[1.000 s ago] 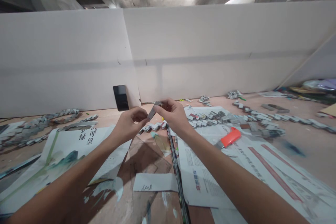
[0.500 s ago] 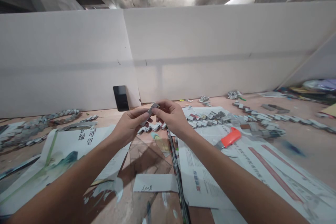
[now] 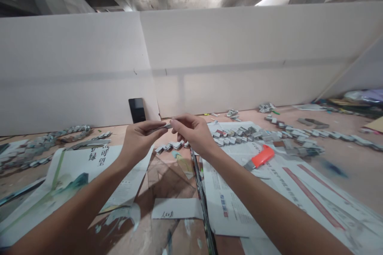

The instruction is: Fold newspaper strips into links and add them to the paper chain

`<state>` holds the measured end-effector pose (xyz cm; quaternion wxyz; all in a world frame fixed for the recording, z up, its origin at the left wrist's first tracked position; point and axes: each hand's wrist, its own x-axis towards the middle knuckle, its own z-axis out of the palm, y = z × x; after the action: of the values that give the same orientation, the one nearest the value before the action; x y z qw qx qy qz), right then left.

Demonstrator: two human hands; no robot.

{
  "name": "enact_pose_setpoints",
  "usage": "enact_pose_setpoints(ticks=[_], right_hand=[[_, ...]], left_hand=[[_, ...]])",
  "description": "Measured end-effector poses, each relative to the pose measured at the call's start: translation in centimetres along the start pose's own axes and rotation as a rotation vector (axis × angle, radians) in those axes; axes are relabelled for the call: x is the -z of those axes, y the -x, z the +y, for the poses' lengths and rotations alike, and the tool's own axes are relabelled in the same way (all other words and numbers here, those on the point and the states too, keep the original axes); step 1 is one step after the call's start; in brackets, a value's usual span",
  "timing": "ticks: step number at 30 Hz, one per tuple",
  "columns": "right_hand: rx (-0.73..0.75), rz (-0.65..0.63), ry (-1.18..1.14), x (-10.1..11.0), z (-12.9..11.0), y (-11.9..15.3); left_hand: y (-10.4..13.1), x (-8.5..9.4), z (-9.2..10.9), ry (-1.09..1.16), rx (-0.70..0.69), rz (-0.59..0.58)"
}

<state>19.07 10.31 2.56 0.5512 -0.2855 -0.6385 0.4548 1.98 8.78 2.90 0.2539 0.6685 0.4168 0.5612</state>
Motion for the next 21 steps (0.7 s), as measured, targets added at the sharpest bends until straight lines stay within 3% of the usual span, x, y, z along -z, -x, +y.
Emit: enact_pose_setpoints(ticks=[10,21], right_hand=[[0.008,0.042,-0.088,0.9,1.1,-0.8],[0.116,0.053,0.208,1.5,-0.1,-0.5]], left_hand=[[-0.5,0.5,0.0,-0.039,0.080,0.092],[-0.5,0.6,-0.5,-0.056,0.042,0.049]])
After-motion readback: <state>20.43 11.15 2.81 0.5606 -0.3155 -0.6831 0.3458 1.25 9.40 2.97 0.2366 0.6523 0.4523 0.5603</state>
